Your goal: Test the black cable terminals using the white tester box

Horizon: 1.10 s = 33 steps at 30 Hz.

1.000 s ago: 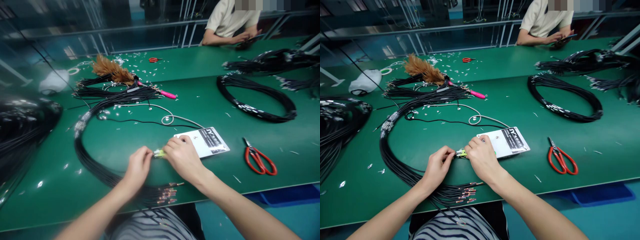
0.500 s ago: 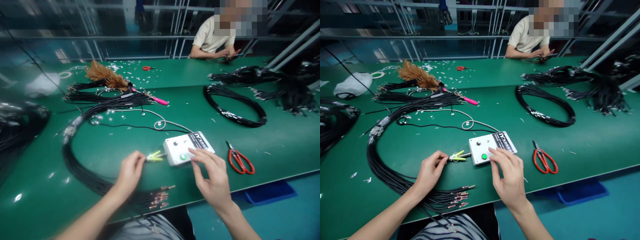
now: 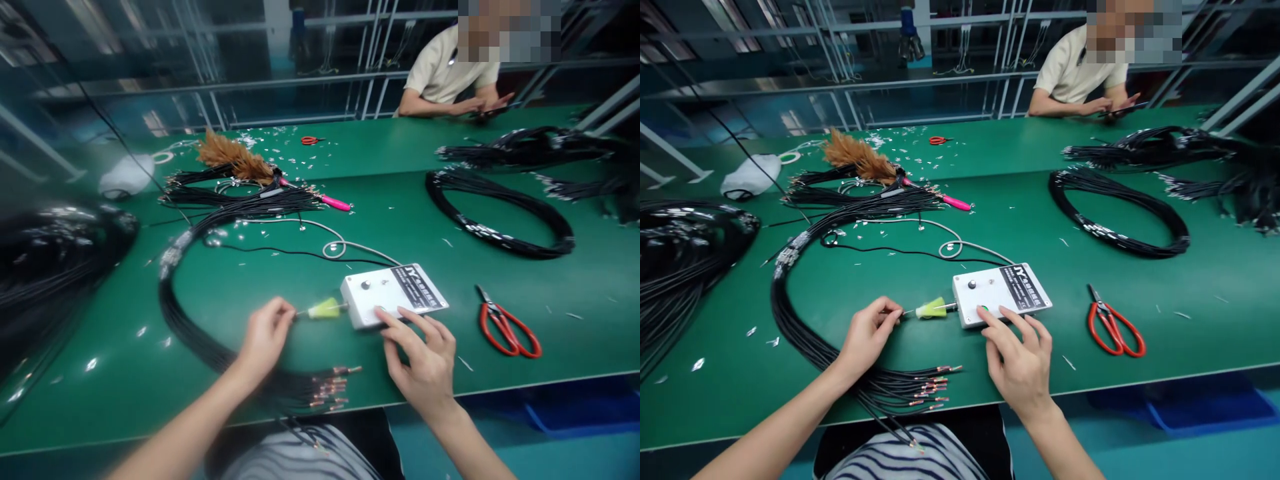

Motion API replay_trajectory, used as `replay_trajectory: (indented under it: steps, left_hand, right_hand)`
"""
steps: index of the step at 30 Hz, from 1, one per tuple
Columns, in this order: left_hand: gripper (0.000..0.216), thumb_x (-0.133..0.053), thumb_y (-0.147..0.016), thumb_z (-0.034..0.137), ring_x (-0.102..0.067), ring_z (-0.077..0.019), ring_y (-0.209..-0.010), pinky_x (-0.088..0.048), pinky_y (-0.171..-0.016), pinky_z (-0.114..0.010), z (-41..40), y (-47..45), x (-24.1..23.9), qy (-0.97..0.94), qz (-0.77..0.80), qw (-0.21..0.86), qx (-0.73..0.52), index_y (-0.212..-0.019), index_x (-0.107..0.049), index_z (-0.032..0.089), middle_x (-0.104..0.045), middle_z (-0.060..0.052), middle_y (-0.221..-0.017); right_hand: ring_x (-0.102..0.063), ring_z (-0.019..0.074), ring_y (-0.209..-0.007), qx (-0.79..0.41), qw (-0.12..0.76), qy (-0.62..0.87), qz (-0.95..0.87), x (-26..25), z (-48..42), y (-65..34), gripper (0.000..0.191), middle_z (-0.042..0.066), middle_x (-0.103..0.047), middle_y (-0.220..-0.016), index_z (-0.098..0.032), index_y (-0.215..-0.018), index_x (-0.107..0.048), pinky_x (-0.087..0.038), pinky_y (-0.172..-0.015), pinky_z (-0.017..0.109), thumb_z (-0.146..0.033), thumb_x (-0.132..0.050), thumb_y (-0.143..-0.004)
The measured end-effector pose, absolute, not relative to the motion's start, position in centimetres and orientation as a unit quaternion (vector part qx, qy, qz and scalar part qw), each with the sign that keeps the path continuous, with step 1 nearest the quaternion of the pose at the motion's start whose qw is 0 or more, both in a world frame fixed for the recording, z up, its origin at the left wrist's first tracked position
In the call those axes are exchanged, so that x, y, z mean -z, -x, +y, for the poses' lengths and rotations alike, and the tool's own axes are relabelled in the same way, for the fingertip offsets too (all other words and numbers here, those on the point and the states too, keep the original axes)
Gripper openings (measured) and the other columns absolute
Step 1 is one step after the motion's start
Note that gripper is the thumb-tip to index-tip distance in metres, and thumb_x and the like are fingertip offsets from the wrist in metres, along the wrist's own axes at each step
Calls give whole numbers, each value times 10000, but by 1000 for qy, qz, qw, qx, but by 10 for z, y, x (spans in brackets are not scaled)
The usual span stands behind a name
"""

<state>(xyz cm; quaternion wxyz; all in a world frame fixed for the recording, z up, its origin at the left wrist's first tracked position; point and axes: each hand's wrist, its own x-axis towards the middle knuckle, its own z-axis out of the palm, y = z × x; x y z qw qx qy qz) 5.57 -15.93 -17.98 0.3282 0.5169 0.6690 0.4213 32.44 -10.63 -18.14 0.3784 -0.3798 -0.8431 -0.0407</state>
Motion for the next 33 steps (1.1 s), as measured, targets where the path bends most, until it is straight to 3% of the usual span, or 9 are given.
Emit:
replay_trajectory:
  steps: [7,12,16,18,21,22,23,25,33]
  left_hand:
    - [128,-587,-905,286,-548,-90,-592,-404,-528,-188,-164,-54,174,-465,629,381,-493,-902,-593,158,-606,3,-746]
    - [181,-593,-851,179,-528,-67,-511,-432,-488,-188,-100,-26,171,-463,611,275,-580,-1007,-500,174,-584,21,-762]
    - [207,-501,-896,103,-519,-74,-590,-451,-600,-228,-27,19,164,-428,650,169,-604,-1062,-402,177,-509,40,-798]
    - [261,-581,-858,90,-550,-120,-743,-477,-739,-306,-18,29,159,-424,670,131,-595,-1055,-424,155,-527,-5,-898]
    - [295,-699,-788,108,-534,-223,-1014,-430,-945,-414,-59,6,153,-490,673,100,-545,-1008,-516,176,-547,-63,-1069]
    - [181,-646,-855,162,-532,-242,-1034,-429,-951,-430,-84,-9,152,-578,661,110,-466,-1000,-541,191,-562,-67,-1057]
    - [65,-562,-920,186,-541,-242,-1010,-441,-927,-423,-109,-27,152,-660,631,155,-376,-983,-562,202,-584,-65,-1012]
    - [92,-522,-947,187,-561,-224,-938,-471,-854,-372,-156,-62,152,-751,561,269,-221,-982,-602,215,-625,-54,-962]
    - [178,-454,-926,113,-515,-232,-830,-433,-746,-369,-196,-88,158,-733,590,307,-141,-809,-569,183,-603,-63,-851]
  right_hand:
    - [-599,289,-1145,-24,416,331,-846,190,-127,-324,303,100,-732,-1148,-203,-1047,-621,-429,-961,503,2,-624,-825]
    - [-629,229,-1035,-158,368,310,-862,200,-144,-322,326,104,-709,-1097,-177,-1158,-602,-501,-891,408,-42,-600,-861]
    - [-629,226,-967,-214,333,315,-862,196,-152,-315,302,91,-700,-1023,-180,-1165,-606,-509,-849,407,-92,-618,-877]
    - [-628,206,-901,-238,336,309,-857,194,-158,-313,254,72,-699,-959,-191,-1101,-627,-516,-797,379,-70,-617,-878]
    - [-620,182,-843,-246,346,291,-857,194,-170,-314,232,53,-704,-902,-192,-1028,-642,-514,-756,345,-24,-600,-873]
    - [-619,184,-848,-241,345,282,-862,195,-173,-315,237,55,-709,-906,-185,-1035,-644,-513,-763,346,-18,-596,-872]
    - [-617,187,-857,-235,341,272,-868,196,-177,-317,244,58,-715,-914,-177,-1047,-645,-512,-770,347,-16,-590,-873]
    - [-615,189,-865,-226,331,253,-881,197,-183,-320,245,59,-723,-917,-166,-1055,-649,-505,-766,340,-15,-568,-880]
    - [-621,174,-830,-256,313,208,-891,197,-202,-296,214,39,-732,-896,-174,-1016,-643,-482,-721,318,-50,-503,-913]
